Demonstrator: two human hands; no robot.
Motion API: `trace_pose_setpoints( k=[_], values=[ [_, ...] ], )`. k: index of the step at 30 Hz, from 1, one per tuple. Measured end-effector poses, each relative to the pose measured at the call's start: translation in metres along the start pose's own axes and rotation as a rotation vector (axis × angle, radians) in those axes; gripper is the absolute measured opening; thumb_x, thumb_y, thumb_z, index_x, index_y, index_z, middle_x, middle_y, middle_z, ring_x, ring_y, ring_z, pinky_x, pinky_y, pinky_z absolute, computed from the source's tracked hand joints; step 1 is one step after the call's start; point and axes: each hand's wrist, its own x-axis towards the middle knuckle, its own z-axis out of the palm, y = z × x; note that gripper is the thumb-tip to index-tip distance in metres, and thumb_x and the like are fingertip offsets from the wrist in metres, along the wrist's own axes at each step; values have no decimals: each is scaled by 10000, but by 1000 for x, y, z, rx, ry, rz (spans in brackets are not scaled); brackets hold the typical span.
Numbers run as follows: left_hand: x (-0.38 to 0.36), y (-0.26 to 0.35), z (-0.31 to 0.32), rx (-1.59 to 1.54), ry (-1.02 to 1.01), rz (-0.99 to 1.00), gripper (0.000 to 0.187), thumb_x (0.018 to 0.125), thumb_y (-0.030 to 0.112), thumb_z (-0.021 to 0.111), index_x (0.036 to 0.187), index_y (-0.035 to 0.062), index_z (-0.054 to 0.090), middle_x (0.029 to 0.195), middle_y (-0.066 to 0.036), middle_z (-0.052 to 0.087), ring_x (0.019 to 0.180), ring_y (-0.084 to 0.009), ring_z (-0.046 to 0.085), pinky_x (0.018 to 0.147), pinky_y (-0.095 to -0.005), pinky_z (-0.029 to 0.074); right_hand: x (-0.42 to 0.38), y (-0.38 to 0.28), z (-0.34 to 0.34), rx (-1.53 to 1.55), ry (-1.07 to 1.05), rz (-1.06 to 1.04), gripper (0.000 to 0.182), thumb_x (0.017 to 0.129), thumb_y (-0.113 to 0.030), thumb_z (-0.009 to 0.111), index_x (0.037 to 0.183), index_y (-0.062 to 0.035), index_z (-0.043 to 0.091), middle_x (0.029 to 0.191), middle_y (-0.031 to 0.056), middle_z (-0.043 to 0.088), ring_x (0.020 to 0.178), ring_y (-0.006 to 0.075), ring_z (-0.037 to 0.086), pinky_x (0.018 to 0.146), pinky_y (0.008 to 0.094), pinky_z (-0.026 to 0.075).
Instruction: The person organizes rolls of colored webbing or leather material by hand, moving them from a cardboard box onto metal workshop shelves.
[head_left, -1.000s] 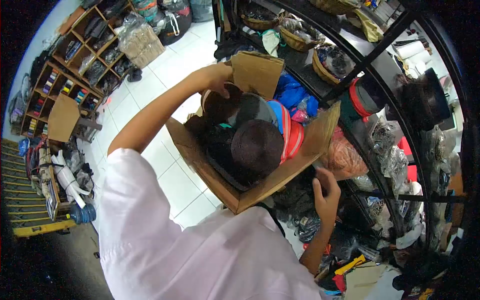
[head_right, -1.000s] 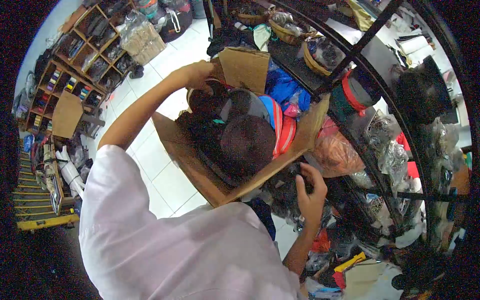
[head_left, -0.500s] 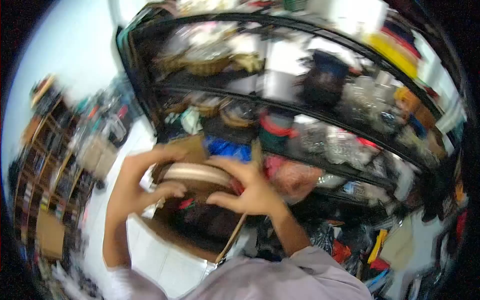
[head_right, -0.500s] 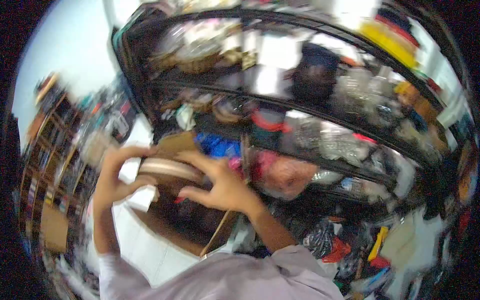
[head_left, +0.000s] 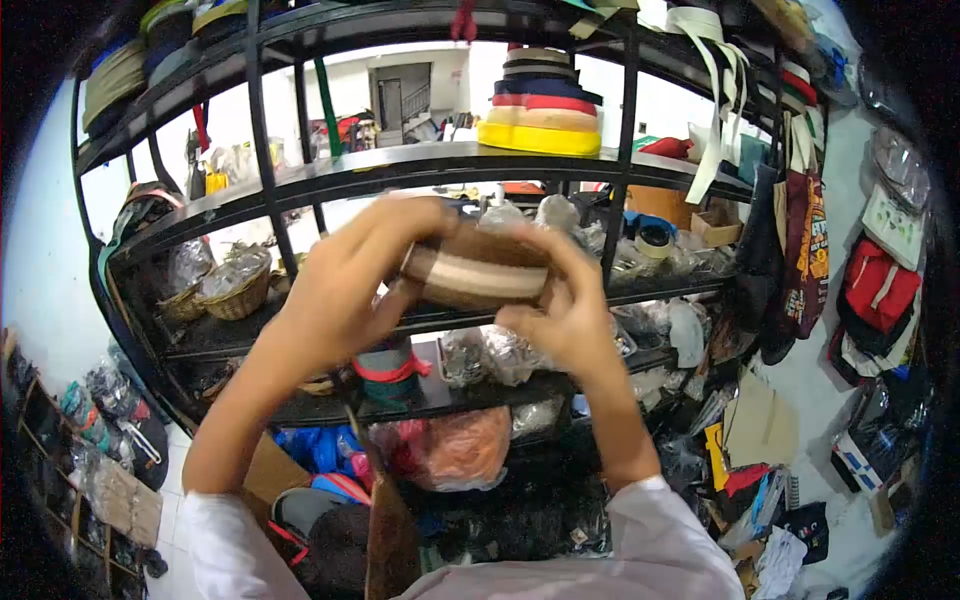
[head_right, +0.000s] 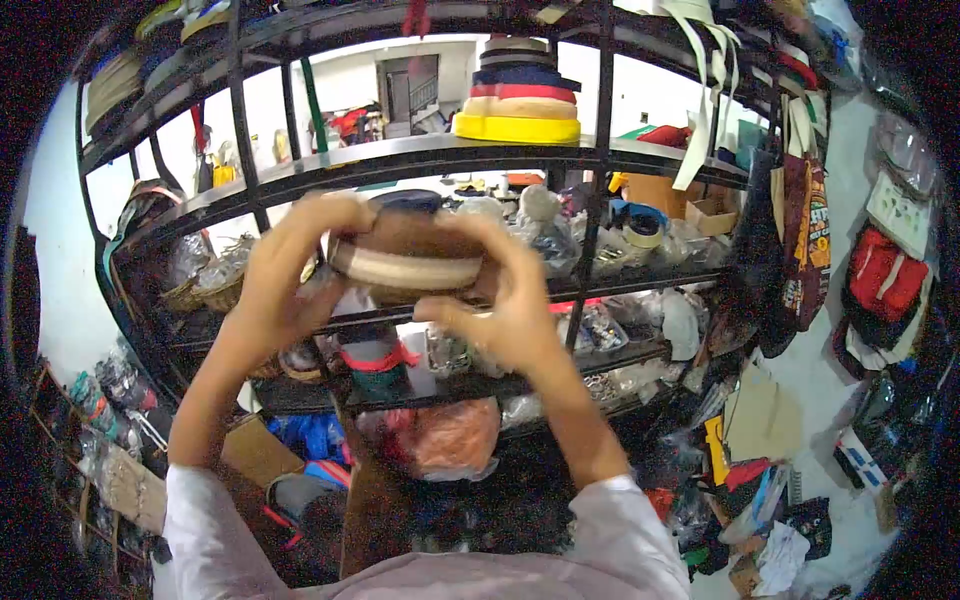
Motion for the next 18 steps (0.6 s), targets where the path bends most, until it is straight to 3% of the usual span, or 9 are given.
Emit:
trace_pose_setpoints(
  k=[1,2,5,8,11,12,14,16,18],
  values=[
    [19,-15,15,53,48,28,536,637,-118,638,1136,43,527,1116,-161,588,1004,-362,607,817,-375,521,18,-3,-16,139,8,13,765,634,-141,883,1275,1,491,1249,115,535,1173,213,524,1013,354,437],
    [37,-30,28,40,58,23,603,599,-132,630,1173,28,536,1151,-145,600,1083,-315,597,931,-359,475,36,-12,-34,87,-4,-19,754,637,-158,884,1264,5,498,1252,122,531,1160,211,531,1016,350,431],
    [95,-77,69,58,229,102,579,637,-95,693,1179,46,545,1154,-138,614,1095,-284,600,939,-351,473,91,4,-75,-154,251,-100,641,649,-190,878,1167,22,565,1107,113,613,1008,188,600,893,322,495],
    [146,-143,111,13,468,17,635,703,164,812,1240,41,497,1211,-147,600,1146,-283,578,964,-351,454,146,23,-115,-164,402,-140,621,631,-199,884,1122,39,588,1067,117,626,943,179,607,853,309,507],
    [173,-212,142,72,389,-440,748,724,415,794,1291,58,462,1248,-195,564,1176,-303,546,997,-372,426,191,41,-139,-247,561,-161,671,588,-239,897,1126,28,598,1070,149,637,952,212,625,843,328,516],
    [183,-223,148,-123,400,-598,676,739,456,750,1217,29,535,1214,-206,583,1140,-333,557,967,-391,435,206,54,-148,-315,628,-158,700,573,-256,901,1139,22,596,1083,158,635,952,223,629,847,335,516],
    [202,-252,155,-500,349,-896,669,781,446,708,1237,-11,532,1247,-240,563,1160,-344,549,974,-374,430,228,72,-156,-321,683,-138,804,527,-324,908,1186,0,582,1155,186,608,1018,249,613,889,355,500],
    [220,-312,178,-457,386,-865,685,803,419,678,1258,-65,510,1276,-269,540,1198,-350,528,987,-373,422,241,75,-156,-444,747,-120,862,520,-364,901,1218,8,558,1184,211,590,1067,279,596,926,365,480],
    [233,-323,191,-428,424,-853,738,813,440,640,1285,-103,474,1312,-289,507,1238,-368,494,1010,-381,403,258,85,-167,-514,778,-131,908,512,-393,896,1231,27,537,1195,222,582,1079,294,591,940,367,472]
  ],
)
